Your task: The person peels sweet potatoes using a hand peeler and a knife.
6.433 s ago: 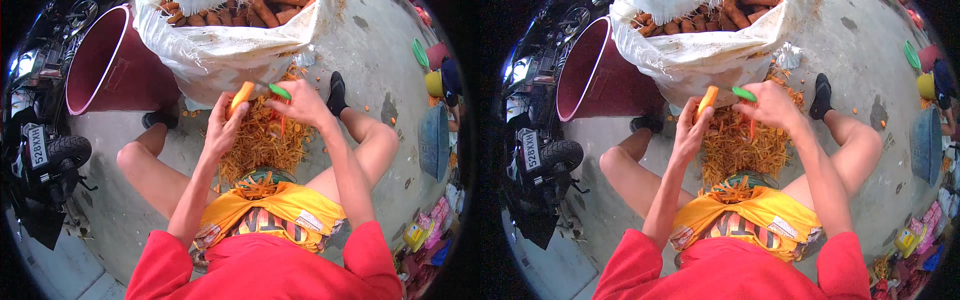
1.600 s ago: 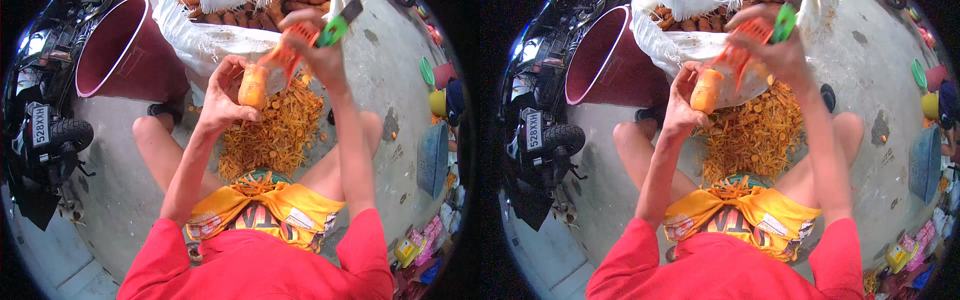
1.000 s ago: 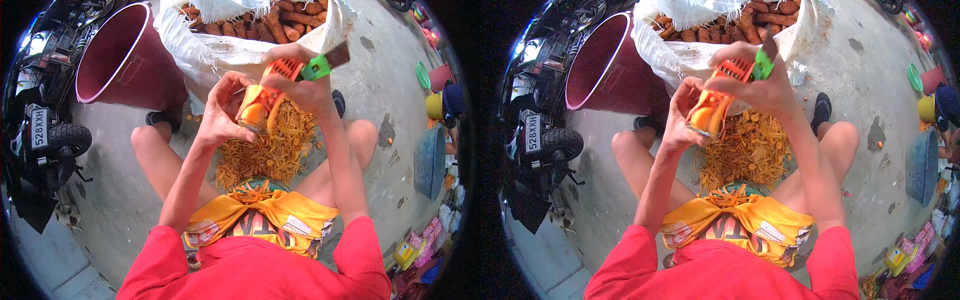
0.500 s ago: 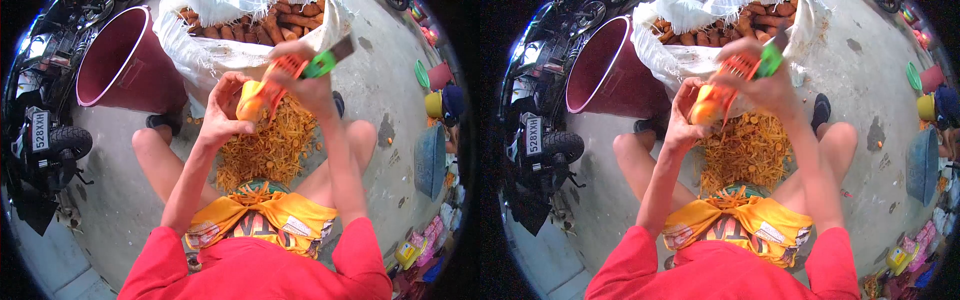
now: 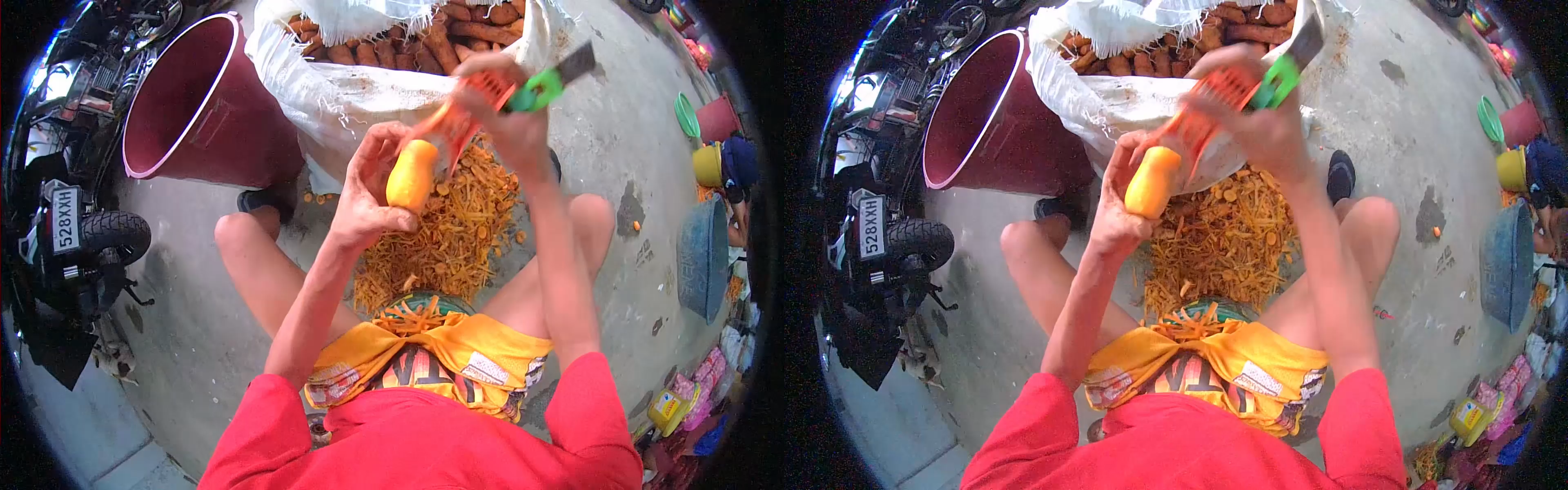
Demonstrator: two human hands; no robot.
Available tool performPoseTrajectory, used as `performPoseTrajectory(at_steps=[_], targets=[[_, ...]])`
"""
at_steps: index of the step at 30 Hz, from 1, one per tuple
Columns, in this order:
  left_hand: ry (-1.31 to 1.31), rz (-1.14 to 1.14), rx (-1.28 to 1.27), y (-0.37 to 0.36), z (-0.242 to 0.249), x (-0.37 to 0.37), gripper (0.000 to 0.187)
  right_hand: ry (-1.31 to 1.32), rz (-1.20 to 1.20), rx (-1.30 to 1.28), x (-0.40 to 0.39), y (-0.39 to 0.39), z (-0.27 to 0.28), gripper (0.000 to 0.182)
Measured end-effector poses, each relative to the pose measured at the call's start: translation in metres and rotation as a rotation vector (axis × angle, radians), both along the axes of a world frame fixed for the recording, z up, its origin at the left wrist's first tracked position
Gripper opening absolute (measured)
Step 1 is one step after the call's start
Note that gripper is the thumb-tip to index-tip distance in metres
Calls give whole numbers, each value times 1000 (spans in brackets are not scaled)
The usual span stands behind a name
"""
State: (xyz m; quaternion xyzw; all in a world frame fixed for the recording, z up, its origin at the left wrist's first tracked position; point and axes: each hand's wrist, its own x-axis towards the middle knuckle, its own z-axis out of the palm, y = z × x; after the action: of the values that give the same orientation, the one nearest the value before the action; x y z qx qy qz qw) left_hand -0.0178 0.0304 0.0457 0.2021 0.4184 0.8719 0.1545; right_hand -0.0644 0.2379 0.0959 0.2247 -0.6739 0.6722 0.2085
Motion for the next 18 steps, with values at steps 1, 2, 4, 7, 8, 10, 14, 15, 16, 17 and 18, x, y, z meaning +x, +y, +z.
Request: performPoseTrajectory(at_steps=[1,2,4,7,8,10,14,15,16,17,18], targets=[[-84,79,9,3,3,3,102,140,28,64,9,-10,2,21],[-28,10,12,-2,-6,0,102,142,36,138,12,-10,-3,22],[-8,-12,2,-12,-9,-2,101,27,-17,60,-10,8,-9,25],[-43,-3,40,-6,5,4,98,-80,-73,-45,-11,16,-2,28],[-44,-3,21,-4,6,2,97,57,-37,57,0,6,0,25],[-48,3,2,-8,2,-3,96,147,60,160,15,-6,3,22],[27,-19,-31,-17,-7,-2,97,-60,-17,-34,-17,23,-8,30],[31,21,10,-13,-5,-4,97,-47,-17,-32,-14,19,-5,30],[3,62,-6,-10,-3,-4,98,59,14,66,-3,9,-3,26],[7,67,-7,-8,-3,-4,98,160,48,162,8,-1,-2,23],[14,40,2,-7,-3,-4,98,106,96,179,16,-8,-2,22]])
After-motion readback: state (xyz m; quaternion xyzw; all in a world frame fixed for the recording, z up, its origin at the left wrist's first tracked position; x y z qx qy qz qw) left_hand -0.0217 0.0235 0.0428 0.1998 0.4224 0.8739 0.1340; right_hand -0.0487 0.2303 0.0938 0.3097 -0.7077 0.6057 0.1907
